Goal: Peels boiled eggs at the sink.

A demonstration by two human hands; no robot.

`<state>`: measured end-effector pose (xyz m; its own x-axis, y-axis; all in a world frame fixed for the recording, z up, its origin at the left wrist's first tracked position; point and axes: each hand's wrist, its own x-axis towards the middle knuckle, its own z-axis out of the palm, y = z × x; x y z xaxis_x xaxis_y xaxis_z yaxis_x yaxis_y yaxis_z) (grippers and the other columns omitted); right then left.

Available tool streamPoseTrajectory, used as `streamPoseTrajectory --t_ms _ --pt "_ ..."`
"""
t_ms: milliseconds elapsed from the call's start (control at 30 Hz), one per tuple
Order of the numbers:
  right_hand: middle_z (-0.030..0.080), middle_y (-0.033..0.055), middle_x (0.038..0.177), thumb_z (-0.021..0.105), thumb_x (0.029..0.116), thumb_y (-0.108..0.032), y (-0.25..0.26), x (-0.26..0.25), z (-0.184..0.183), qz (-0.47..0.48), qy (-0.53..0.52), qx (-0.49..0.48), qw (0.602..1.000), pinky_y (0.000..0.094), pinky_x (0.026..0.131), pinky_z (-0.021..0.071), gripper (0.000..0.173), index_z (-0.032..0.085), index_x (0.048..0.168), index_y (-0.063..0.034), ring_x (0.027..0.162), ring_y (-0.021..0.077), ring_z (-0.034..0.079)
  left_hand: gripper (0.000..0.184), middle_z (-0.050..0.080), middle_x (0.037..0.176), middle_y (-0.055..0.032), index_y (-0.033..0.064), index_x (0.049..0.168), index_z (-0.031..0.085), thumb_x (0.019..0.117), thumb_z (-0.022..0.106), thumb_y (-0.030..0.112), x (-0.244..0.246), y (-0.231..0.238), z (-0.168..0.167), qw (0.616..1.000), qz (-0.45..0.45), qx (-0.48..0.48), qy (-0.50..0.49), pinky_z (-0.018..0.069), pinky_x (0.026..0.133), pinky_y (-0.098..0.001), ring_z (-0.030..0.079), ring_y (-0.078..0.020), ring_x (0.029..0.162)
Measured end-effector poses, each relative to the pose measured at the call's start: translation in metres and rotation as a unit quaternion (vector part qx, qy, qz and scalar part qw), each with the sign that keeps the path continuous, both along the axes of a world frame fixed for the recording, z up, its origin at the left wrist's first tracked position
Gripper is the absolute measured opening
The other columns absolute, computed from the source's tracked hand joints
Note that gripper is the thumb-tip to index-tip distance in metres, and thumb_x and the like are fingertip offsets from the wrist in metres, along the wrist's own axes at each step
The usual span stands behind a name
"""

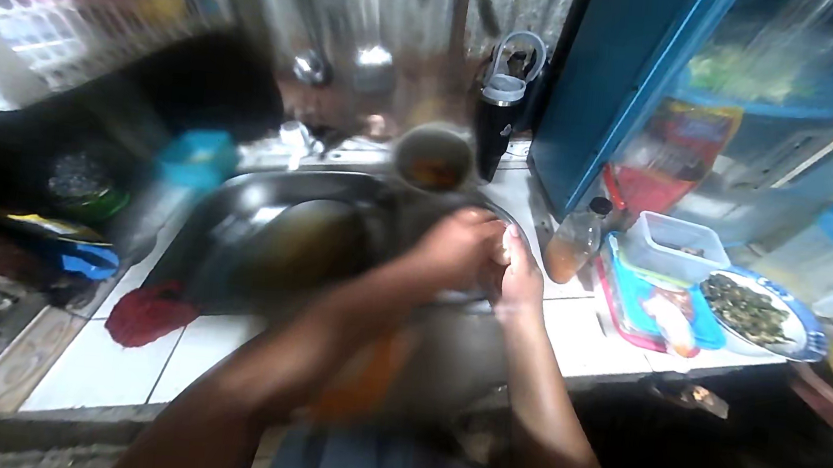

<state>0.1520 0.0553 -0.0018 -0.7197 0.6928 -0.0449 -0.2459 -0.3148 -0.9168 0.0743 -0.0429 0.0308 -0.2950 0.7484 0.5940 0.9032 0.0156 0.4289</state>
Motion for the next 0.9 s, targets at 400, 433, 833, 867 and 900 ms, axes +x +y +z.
streamPoseTrajectory --t_ms 400,433,833,867,900 --pt "0.053 0.0 0.056 0.034 0.1128 -0.037 0.001 0.004 0.009 0.058 -0.032 -0.065 0.996 0.0194 0.037 0.0341 0.049 0.057 0.08 -0.0081 0.039 0.0054 0.042 0.017 0.074 0.094 -0.0178 -0.0047 0.104 0.075 0.0913 0.064 -0.001 -0.014 0.002 -0.01 0.972 -0.001 0.044 0.233 0.0599 0.084 -0.0394 0.074 -0.0307 0.089" --pt "0.051 -0.001 0.054 0.032 0.1129 -0.039 0.003 0.004 0.01 0.072 -0.037 -0.08 0.993 0.0183 0.036 0.0322 0.051 0.055 0.078 -0.009 0.038 0.0044 0.04 0.019 0.074 0.096 -0.0178 -0.0045 0.107 0.075 0.0925 0.063 0.001 -0.015 0.001 -0.007 0.975 -0.019 0.039 0.218 0.0595 0.086 -0.0393 0.074 -0.0306 0.091" --pt "0.048 -0.0027 0.052 0.034 0.1121 -0.042 0.005 0.006 0.014 0.122 -0.05 -0.109 0.985 0.0155 0.033 0.0282 0.052 0.053 0.074 -0.0106 0.035 0.0016 0.036 0.021 0.074 0.1 -0.0197 -0.0057 0.11 0.073 0.0941 0.061 0.0 -0.012 -0.003 -0.006 0.979 -0.006 -0.004 0.204 0.0595 0.087 -0.0416 0.074 -0.0328 0.095" --pt "0.048 -0.0029 0.052 0.033 0.1121 -0.042 0.005 0.006 0.014 0.128 -0.046 -0.111 0.984 0.0153 0.033 0.0282 0.052 0.052 0.075 -0.0108 0.035 0.0014 0.036 0.02 0.074 0.099 -0.0196 -0.0057 0.11 0.073 0.0937 0.062 0.0 -0.012 -0.003 -0.007 0.977 -0.002 -0.002 0.214 0.0598 0.086 -0.0414 0.074 -0.0328 0.094" --pt "0.047 -0.003 0.052 0.032 0.1122 -0.042 0.005 0.006 0.014 0.134 -0.044 -0.114 0.984 0.0152 0.033 0.0279 0.053 0.052 0.074 -0.0109 0.035 0.0014 0.035 0.019 0.073 0.098 -0.0193 -0.0055 0.108 0.073 0.0932 0.062 0.0 -0.012 -0.003 -0.008 0.974 0.002 0.003 0.225 0.0601 0.084 -0.0411 0.074 -0.0325 0.092"
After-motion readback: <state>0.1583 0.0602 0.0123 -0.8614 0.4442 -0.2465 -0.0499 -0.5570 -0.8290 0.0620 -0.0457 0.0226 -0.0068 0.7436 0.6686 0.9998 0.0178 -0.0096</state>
